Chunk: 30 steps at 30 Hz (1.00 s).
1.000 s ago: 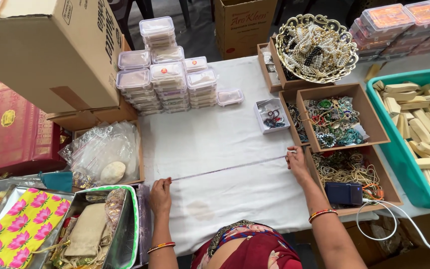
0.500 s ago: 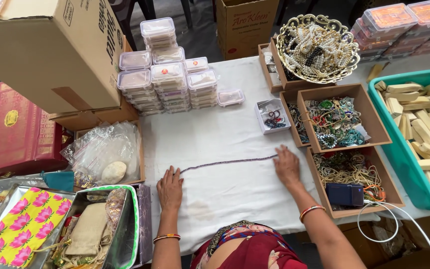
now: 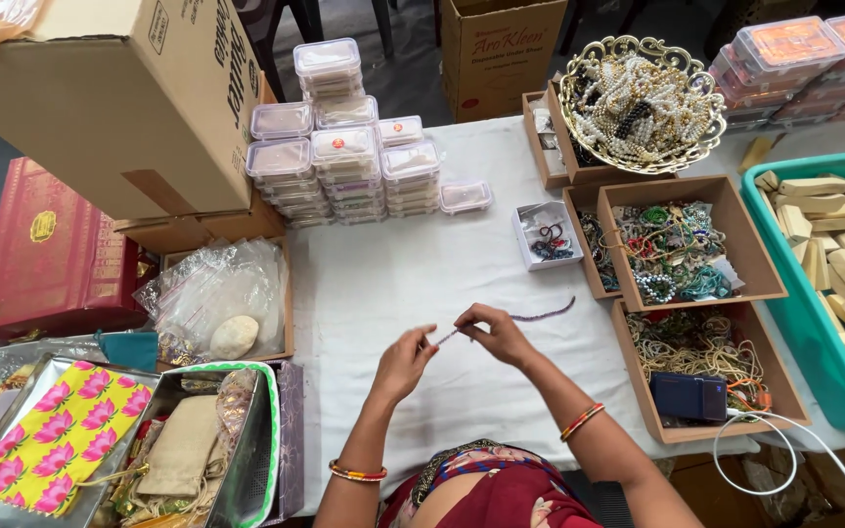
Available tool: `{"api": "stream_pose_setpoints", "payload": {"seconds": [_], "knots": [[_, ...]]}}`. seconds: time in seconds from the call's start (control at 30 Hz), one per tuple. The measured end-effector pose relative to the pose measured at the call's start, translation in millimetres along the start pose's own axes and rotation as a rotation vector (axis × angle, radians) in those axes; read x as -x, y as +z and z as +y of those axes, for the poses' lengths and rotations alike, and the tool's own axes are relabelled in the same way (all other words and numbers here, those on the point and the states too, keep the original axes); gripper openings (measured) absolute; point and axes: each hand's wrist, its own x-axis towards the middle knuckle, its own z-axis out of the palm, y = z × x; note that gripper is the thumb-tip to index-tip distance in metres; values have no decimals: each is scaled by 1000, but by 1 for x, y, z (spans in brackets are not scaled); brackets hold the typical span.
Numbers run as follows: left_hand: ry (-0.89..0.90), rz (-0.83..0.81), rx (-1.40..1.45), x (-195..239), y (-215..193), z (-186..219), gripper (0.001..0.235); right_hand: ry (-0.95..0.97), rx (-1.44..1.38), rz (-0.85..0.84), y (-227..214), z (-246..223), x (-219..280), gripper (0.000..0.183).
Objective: The person picks up a gold-colored bracelet from a box, places it into a small plastic bag, and then puts the bag into a beige cloth pouch. They repeat this process with a beaded necklace, placing it in a plastic bag and then into a cloth pouch.
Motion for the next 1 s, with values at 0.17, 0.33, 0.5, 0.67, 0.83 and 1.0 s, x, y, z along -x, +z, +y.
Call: {"api": "stream_pose_setpoints", "payload": {"seconds": [0.17, 0.33, 0.5, 0.67, 0.83, 1.0], "knots": [[-172, -294, 503, -11, 30, -54, 23, 110, -418, -4, -19, 2, -5, 14], [-259, 28, 982, -21, 25, -24, 21, 197, -634, 37, 9, 29, 11, 18], [-178, 176, 578, -22, 46, -35, 25, 228, -347, -115, 8, -9, 22, 17], [-314, -188, 552, -11, 48, -19, 24, 72, -613, -44, -15, -38, 11, 10], [-430, -276, 987, -16, 45, -22, 24, 184, -708, 75, 10, -1, 12, 14], [-430, -114, 1329, -20, 45, -20, 22, 281, -831, 161, 44, 7, 23, 18]]}}
